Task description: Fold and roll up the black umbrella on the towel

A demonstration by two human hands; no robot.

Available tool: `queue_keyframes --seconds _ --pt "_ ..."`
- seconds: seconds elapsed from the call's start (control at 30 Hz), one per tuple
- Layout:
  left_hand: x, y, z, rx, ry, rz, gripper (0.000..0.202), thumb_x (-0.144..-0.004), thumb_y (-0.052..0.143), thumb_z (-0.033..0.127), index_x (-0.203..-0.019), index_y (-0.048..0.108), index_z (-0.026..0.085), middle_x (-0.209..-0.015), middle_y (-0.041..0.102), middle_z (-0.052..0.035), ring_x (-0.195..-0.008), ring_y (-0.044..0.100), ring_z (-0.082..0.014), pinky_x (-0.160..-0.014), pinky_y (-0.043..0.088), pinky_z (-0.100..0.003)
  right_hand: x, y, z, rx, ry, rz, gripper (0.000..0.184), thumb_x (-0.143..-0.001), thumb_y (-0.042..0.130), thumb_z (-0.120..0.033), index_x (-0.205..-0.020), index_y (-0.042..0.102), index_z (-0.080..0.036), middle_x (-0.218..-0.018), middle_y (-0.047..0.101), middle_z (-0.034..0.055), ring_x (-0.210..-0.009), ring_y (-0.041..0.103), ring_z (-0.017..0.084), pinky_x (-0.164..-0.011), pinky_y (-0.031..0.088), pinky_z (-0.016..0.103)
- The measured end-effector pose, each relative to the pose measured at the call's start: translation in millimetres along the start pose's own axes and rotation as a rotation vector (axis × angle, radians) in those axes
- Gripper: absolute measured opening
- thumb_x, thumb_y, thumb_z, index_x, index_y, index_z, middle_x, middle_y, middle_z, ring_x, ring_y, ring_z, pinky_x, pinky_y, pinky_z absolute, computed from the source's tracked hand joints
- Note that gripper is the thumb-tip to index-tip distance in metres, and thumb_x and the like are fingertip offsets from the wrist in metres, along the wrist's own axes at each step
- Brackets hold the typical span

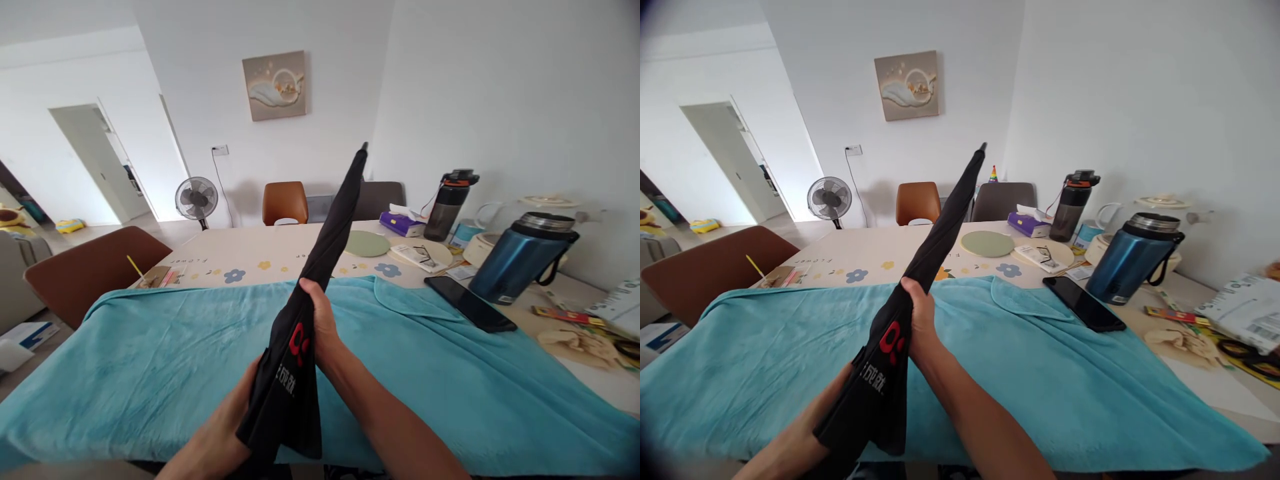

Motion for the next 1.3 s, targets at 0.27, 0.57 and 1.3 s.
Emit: queue_keyframes --seconds 0.27,0.57,1.3 --pt "17.8 24.6 -8.1 0.38 -0.223 -0.228 0.047 -0.066 0.067 0.049 -0.095 0.059 0.012 -0.079 0.065 -0.0093 -0.068 0.065 -0.0223 -0.058 0.049 -0.028 -6.4 8.3 -34.2 -0.043 -0.117 -0.111 0.03 -0.071 0.06 -0.047 -0.064 0.051 -0.019 -0.048 0.053 -0.0015 -0.041 0.05 0.013 -0.039 0.045 0.025" --pt "6.8 23.7 17.0 -0.023 -0.2 -0.078 0.022 -0.074 0.058 0.035 -0.085 0.051 0.018 -0.054 0.05 0.0047 -0.044 0.046 -0.0103 -0.042 0.034 -0.02 2.8 5.9 -40.0 0.083 -0.176 -0.002 0.048 -0.071 0.055 -0.062 -0.082 0.06 -0.016 -0.068 0.066 0.0041 -0.057 0.063 0.018 -0.051 0.053 0.029" --pt "17.3 -41.8 65.3 -0.552 0.06 0.282 0.031 -0.081 0.051 0.049 -0.078 0.062 0.02 -0.06 0.052 0.0001 -0.05 0.041 -0.0112 -0.047 0.026 -0.022 5.1 -40.1 -17.3 0.272 -0.306 0.231 0.025 -0.065 0.071 -0.036 -0.072 0.053 -0.019 -0.059 0.052 -0.005 -0.052 0.052 0.011 -0.047 0.046 0.023"
Point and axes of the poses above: each hand's wrist, its own x-axis away from the middle knuckle, its own y-axis out of the palm, z = x × y, the point moved 9 cm from there along -x, towards the middle knuckle
